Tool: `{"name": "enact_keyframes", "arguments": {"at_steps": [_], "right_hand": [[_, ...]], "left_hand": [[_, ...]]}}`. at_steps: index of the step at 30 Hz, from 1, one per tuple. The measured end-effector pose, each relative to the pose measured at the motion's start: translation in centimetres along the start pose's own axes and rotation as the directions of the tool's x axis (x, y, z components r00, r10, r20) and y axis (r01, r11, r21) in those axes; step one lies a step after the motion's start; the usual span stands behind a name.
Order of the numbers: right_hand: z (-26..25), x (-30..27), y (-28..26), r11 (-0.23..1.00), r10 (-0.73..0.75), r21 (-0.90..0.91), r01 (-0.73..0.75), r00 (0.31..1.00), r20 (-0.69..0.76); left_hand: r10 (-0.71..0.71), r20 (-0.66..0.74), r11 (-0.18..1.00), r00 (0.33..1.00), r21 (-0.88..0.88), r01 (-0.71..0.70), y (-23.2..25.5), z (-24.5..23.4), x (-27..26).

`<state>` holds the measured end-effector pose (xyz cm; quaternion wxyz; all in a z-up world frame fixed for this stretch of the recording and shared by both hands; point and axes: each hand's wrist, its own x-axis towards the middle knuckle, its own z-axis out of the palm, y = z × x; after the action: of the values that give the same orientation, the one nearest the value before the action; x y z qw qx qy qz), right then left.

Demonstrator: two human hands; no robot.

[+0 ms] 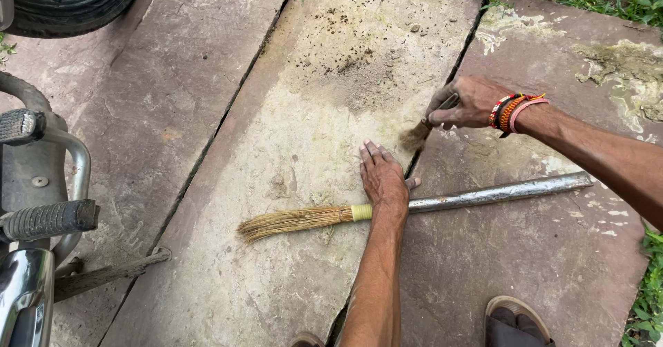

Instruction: The person attaches a broom head onto a long metal pole and then uses a smaller handheld brush to sweep dirt out of a crack between stone floor tiles.

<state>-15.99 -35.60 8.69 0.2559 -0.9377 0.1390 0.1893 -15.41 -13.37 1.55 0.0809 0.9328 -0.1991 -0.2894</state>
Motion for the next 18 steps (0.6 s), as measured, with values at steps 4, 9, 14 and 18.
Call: {"name": "enact_keyframes", "arguments": {"at_steps": [4, 9, 14, 18], "right_hand": [[0.2, -1.3, -0.6, 0.974, -0.082, -0.226, 0.000, 0.932, -0.354], [0.9, -1.8, -1.9, 0.982, -0.080, -0.181, 0.045, 0.979, -0.188], [0.7, -0.7, -1.7, 0.990, -0.051, -0.140, 0.006, 0.946, -0.321], [0.8, -0.4, -2.7, 0.998, -0.029, -0.061, 0.021, 0.992, -0.124]], "left_hand": [[-0.007, 0.024, 1.000, 1.000, 0.000, 0.007, 0.0, -0.2, -0.3], [-0.006, 0.026, 1.000, 1.000, 0.024, 0.005, 0.3, -0.4, 0.1], [-0.025, 0.043, 1.000, 0.999, 0.016, 0.025, -0.1, -0.3, -0.3], [-0.027, 0.059, 0.999, 0.998, 0.024, 0.026, 0.0, -0.7, -0.2]]}}
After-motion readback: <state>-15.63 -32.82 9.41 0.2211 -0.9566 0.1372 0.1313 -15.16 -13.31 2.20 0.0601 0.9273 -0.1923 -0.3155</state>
